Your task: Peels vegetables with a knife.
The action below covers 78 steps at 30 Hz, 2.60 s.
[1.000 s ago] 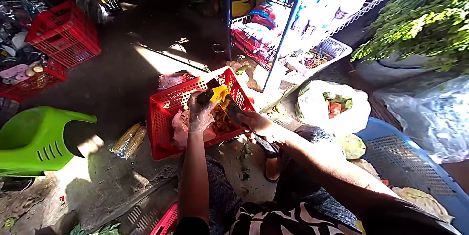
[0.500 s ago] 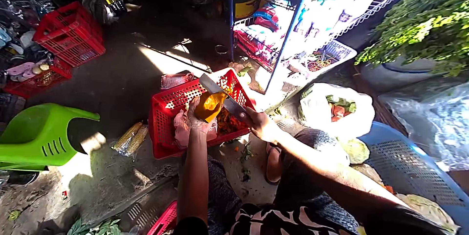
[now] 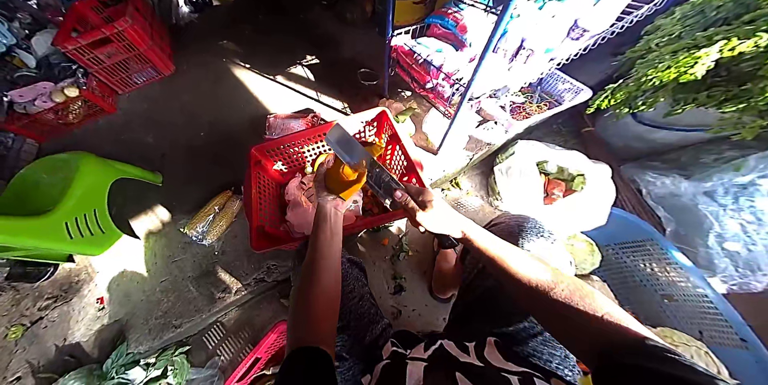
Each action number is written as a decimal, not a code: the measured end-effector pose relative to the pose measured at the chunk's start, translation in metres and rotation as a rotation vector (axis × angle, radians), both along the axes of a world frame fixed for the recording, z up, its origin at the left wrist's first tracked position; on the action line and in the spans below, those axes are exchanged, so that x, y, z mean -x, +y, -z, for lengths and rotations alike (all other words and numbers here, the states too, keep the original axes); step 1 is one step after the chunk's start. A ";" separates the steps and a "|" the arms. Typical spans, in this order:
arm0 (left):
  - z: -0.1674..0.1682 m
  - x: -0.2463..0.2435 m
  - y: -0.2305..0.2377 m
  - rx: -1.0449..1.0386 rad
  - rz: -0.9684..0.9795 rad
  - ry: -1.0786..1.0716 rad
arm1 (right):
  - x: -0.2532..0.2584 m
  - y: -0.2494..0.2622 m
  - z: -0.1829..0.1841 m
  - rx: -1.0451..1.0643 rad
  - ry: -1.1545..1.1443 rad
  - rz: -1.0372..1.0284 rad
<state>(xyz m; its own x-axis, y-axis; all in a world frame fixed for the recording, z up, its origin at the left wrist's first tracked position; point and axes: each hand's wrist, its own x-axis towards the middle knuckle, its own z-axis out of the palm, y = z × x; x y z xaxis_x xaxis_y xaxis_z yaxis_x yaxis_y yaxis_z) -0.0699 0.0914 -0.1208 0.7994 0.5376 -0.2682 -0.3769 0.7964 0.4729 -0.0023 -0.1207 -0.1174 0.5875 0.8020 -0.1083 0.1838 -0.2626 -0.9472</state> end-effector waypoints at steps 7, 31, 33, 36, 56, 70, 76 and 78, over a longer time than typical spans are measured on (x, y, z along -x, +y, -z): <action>-0.009 0.003 0.006 -0.007 -0.065 -0.057 | 0.002 0.001 -0.018 -0.205 -0.769 0.148; -0.013 0.011 0.011 -0.274 0.118 -0.044 | 0.032 0.020 0.013 -0.166 -1.220 0.088; -0.002 0.007 0.005 -0.225 0.123 -0.049 | 0.031 0.025 0.016 -0.187 -1.207 0.112; 0.000 0.003 -0.002 -0.210 -0.059 -0.039 | 0.029 0.028 0.018 -0.070 -1.066 0.102; -0.013 -0.008 0.031 -0.329 0.062 0.294 | -0.047 0.043 0.035 -0.134 -1.140 -0.057; -0.004 -0.022 0.027 -0.208 0.030 0.419 | -0.069 0.045 0.034 -0.119 -0.898 -0.114; -0.016 -0.011 0.026 -0.243 0.075 0.302 | -0.061 0.045 0.032 -0.104 -0.911 -0.220; -0.015 -0.011 0.024 -0.235 0.082 0.309 | -0.058 0.046 0.034 -0.042 -0.962 -0.181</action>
<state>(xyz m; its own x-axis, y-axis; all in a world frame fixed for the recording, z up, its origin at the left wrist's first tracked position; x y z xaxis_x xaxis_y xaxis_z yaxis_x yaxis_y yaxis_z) -0.0588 0.1152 -0.1058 0.7431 0.5507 -0.3802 -0.1283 0.6748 0.7268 0.0554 -0.0745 -0.1510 0.2784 0.8808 0.3829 0.9165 -0.1245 -0.3801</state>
